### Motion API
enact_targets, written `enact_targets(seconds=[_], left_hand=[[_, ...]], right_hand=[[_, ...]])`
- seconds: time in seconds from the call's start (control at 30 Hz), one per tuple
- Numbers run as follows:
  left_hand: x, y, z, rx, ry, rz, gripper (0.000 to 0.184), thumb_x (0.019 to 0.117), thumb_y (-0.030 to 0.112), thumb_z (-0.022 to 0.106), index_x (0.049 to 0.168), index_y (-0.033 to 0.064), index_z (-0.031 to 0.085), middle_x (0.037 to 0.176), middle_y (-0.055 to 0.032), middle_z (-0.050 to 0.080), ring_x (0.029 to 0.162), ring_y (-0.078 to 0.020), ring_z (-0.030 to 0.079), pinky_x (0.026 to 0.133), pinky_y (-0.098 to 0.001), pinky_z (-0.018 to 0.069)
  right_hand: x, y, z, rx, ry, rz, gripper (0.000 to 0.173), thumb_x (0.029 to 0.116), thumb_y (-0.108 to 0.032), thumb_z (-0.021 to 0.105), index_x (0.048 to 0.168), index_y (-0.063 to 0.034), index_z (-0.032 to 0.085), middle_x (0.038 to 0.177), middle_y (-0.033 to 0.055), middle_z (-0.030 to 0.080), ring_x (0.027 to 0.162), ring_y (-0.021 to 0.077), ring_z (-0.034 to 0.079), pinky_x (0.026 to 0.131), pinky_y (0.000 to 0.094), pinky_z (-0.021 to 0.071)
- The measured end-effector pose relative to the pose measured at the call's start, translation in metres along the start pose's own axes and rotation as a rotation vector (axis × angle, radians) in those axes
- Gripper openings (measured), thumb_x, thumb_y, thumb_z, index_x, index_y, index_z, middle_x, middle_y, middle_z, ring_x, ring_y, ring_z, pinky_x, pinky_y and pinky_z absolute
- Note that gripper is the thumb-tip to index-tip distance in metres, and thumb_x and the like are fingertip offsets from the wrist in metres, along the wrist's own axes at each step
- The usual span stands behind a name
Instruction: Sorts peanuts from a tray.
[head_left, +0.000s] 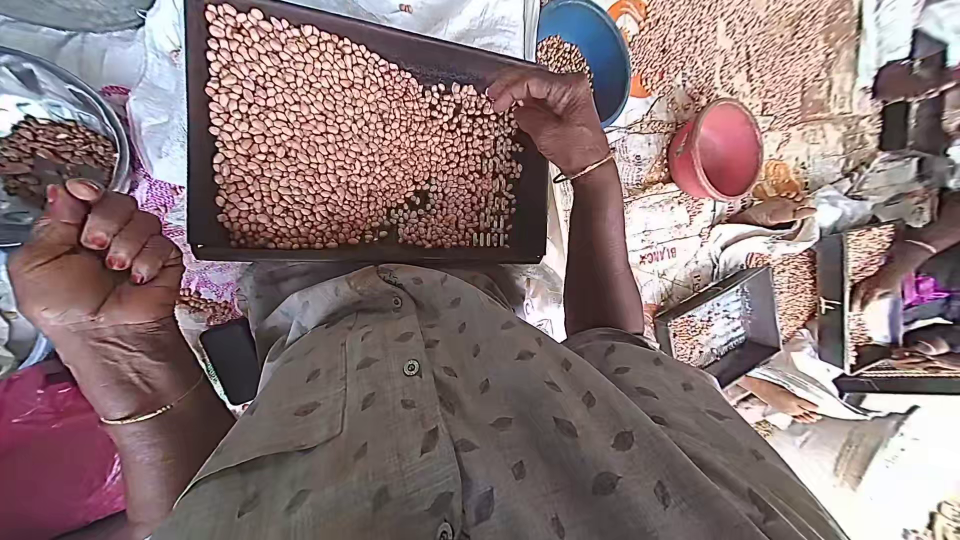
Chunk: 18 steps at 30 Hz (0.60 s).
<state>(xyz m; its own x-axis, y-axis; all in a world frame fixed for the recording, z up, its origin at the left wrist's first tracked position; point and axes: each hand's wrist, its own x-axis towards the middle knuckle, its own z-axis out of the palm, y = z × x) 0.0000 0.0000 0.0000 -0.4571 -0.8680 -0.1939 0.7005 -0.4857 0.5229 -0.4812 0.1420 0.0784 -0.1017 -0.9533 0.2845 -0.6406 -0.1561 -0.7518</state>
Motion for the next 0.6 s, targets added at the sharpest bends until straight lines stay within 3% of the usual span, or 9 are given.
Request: enact_targets(seconds=[0.03, 0.1, 0.2, 0.3, 0.37, 0.43, 0.5, 0.6], left_hand=[[0.004, -0.003, 0.005, 0.010, -0.025, 0.000, 0.042, 0.1127, 0.028, 0.016, 0.102, 0.0133, 0.054, 0.066, 0.0086, 0.045, 0.047, 0.0038, 0.040, 0.043, -0.0078, 0.0334], [0.011, -0.012, 0.020, 0.037, -0.062, -0.020, 0.038, 0.1129, 0.026, 0.019, 0.103, 0.0126, 0.054, 0.066, 0.0087, 0.044, 0.047, 0.0042, 0.039, 0.043, -0.0071, 0.0333], [0.021, -0.026, 0.028, 0.109, -0.182, -0.098, 0.033, 0.1135, 0.025, 0.023, 0.110, 0.0142, 0.053, 0.070, 0.0096, 0.043, 0.049, 0.0049, 0.039, 0.045, -0.0071, 0.0342], [0.036, -0.042, 0.067, 0.260, -0.212, -0.152, 0.029, 0.1125, 0.019, 0.026, 0.106, 0.0163, 0.054, 0.070, 0.0105, 0.044, 0.047, 0.0048, 0.037, 0.042, -0.0075, 0.0322], [0.055, -0.051, 0.095, 0.341, -0.198, -0.178, 0.032, 0.1109, 0.014, 0.027, 0.102, 0.0186, 0.058, 0.070, 0.0114, 0.049, 0.047, 0.0047, 0.039, 0.040, -0.0079, 0.0328], [0.064, -0.059, 0.110, 0.385, -0.184, -0.191, 0.032, 0.1105, 0.013, 0.028, 0.101, 0.0191, 0.058, 0.072, 0.0111, 0.052, 0.047, 0.0046, 0.039, 0.040, -0.0082, 0.0321], [0.073, -0.067, 0.119, 0.379, -0.185, -0.210, 0.033, 0.1102, 0.013, 0.027, 0.101, 0.0185, 0.058, 0.073, 0.0103, 0.052, 0.048, 0.0043, 0.040, 0.041, -0.0083, 0.0321], [0.087, -0.080, 0.129, 0.360, -0.198, -0.242, 0.033, 0.1100, 0.012, 0.026, 0.102, 0.0175, 0.058, 0.071, 0.0101, 0.052, 0.048, 0.0044, 0.041, 0.042, -0.0081, 0.0331]], right_hand=[[-0.012, -0.002, 0.004, 0.056, 0.031, 0.093, 0.024, 0.0913, 0.008, 0.052, 0.103, 0.0051, 0.073, 0.116, 0.0157, 0.073, 0.114, 0.0182, 0.068, 0.100, 0.0335, 0.0547], [-0.034, -0.004, 0.015, 0.140, 0.003, 0.279, 0.024, 0.0959, 0.002, 0.052, 0.113, 0.0044, 0.069, 0.115, 0.0142, 0.071, 0.099, 0.0166, 0.071, 0.085, 0.0343, 0.0612], [-0.055, -0.008, 0.039, 0.200, -0.226, 0.445, 0.028, 0.0991, -0.001, 0.051, 0.124, 0.0042, 0.063, 0.112, 0.0141, 0.069, 0.085, 0.0185, 0.072, 0.072, 0.0365, 0.0629], [-0.060, -0.006, 0.054, 0.058, -0.399, 0.548, 0.029, 0.1050, -0.007, 0.049, 0.127, 0.0048, 0.062, 0.107, 0.0185, 0.072, 0.085, 0.0235, 0.073, 0.076, 0.0401, 0.0624], [-0.056, 0.000, 0.055, -0.138, -0.309, 0.542, 0.029, 0.1057, -0.009, 0.051, 0.128, 0.0042, 0.063, 0.113, 0.0206, 0.071, 0.093, 0.0278, 0.074, 0.087, 0.0438, 0.0606], [-0.046, -0.002, 0.053, -0.249, -0.142, 0.481, 0.029, 0.1032, -0.006, 0.050, 0.126, 0.0037, 0.066, 0.119, 0.0208, 0.070, 0.098, 0.0296, 0.072, 0.091, 0.0452, 0.0574], [-0.033, -0.012, 0.062, -0.204, -0.074, 0.400, 0.028, 0.1014, -0.003, 0.049, 0.123, 0.0027, 0.067, 0.118, 0.0185, 0.071, 0.096, 0.0267, 0.072, 0.088, 0.0434, 0.0584], [-0.026, -0.045, 0.098, 0.091, -0.300, 0.260, 0.028, 0.1029, -0.002, 0.050, 0.125, 0.0052, 0.065, 0.120, 0.0192, 0.070, 0.100, 0.0238, 0.072, 0.088, 0.0393, 0.0600]])
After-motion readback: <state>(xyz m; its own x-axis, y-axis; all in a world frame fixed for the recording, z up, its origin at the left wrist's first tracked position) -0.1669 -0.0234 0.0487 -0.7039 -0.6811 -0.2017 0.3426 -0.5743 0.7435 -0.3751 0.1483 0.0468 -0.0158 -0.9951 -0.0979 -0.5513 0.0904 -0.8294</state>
